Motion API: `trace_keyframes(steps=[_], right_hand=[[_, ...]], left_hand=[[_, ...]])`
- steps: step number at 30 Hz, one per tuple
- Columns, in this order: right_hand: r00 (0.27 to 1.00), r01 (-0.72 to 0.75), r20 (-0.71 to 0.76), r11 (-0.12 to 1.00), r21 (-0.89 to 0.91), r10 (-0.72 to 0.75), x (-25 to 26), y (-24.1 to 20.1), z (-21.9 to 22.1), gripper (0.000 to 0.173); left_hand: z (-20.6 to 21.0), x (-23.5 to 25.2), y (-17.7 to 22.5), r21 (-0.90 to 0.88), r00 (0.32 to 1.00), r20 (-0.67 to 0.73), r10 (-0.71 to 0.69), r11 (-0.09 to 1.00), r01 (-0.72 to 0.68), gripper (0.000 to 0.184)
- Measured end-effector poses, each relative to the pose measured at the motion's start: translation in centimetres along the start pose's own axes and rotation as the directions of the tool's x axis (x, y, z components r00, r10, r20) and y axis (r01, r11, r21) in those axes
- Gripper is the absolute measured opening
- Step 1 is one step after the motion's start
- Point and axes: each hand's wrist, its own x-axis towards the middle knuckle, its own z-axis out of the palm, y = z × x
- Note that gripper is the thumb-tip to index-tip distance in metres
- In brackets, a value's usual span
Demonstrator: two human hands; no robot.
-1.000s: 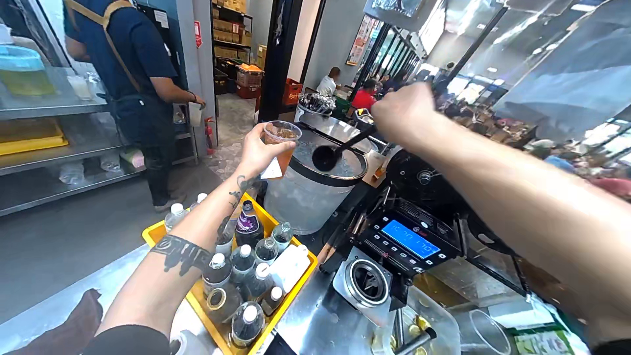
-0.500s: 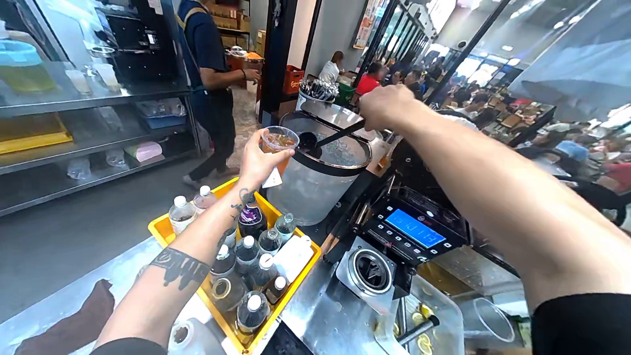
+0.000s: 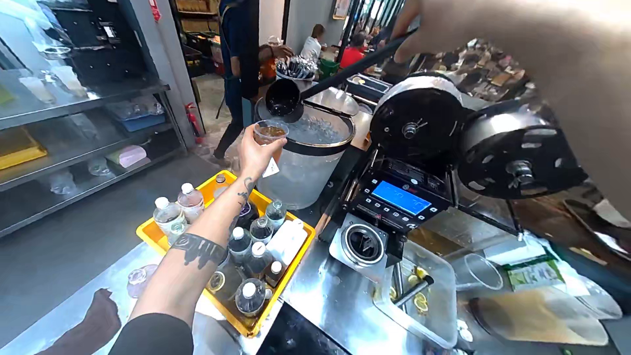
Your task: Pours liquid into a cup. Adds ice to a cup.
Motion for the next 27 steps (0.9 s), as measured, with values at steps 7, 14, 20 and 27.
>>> trace_keyframes(steps=[7,14,20,27], right_hand=[[0.992,-0.085,-0.074,0.984,0.158,0.098,4.7,3.9,5.5,0.015],[0.994,-0.085,-0.063,0.995,0.055,0.088,5.0,2.3,4.6,0.012],[0.99,0.046,-0.137,0.998,0.045,-0.04,2.2,1.6,3.9,0.011],[0.972,-0.213,0.046,0.951,-0.226,0.229,1.1,-7.1,6.2,0.022]], left_hand=[[0.2,-0.4,0.6,-0.07,1.0,-0.008,-0.004,0.998,0.003,0.086],[0.0,-0.4,0.0,-0.113,0.999,-0.027,0.026,0.993,-0.029,0.083],[-1.5,-1.0,-0.4,-0.128,0.995,0.0,0.103,0.986,-0.102,0.079],[-5.1,-2.3,0.2,0.09,0.982,0.186,0.032,0.995,-0.049,0.082]])
